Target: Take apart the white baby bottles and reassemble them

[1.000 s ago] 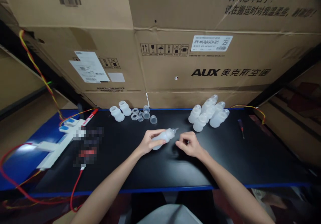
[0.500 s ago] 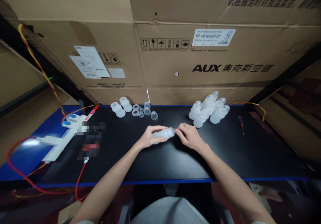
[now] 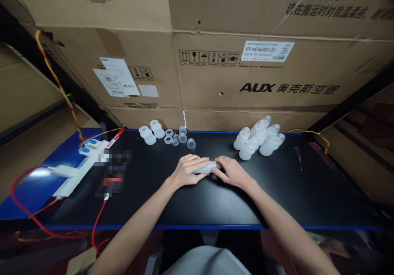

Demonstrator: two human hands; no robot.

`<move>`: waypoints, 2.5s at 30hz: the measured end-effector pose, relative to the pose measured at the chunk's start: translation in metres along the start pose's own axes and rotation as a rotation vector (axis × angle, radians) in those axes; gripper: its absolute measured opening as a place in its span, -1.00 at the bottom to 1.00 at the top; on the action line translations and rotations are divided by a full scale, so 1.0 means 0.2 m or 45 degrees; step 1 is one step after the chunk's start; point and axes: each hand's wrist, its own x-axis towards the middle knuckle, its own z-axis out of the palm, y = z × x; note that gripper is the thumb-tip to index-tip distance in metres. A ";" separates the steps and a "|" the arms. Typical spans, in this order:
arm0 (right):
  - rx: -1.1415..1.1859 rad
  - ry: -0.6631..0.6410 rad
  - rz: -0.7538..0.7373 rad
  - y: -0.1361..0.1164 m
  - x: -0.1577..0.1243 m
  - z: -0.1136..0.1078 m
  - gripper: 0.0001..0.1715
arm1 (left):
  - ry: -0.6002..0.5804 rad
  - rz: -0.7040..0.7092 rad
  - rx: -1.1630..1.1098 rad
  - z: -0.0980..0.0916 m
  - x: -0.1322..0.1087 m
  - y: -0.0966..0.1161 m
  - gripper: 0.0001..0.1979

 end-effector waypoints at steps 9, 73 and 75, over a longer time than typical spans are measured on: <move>0.247 0.285 0.239 0.02 0.00 0.09 -0.60 | 0.172 0.079 0.074 0.05 -0.01 -0.05 -0.38; 0.013 0.566 -0.137 -0.04 0.01 0.15 -0.50 | 0.192 -0.568 -0.371 0.06 -0.06 -0.08 -0.48; -0.018 0.708 -0.041 -0.03 0.02 0.13 -0.53 | 0.237 -0.609 0.018 0.00 -0.04 -0.15 -0.59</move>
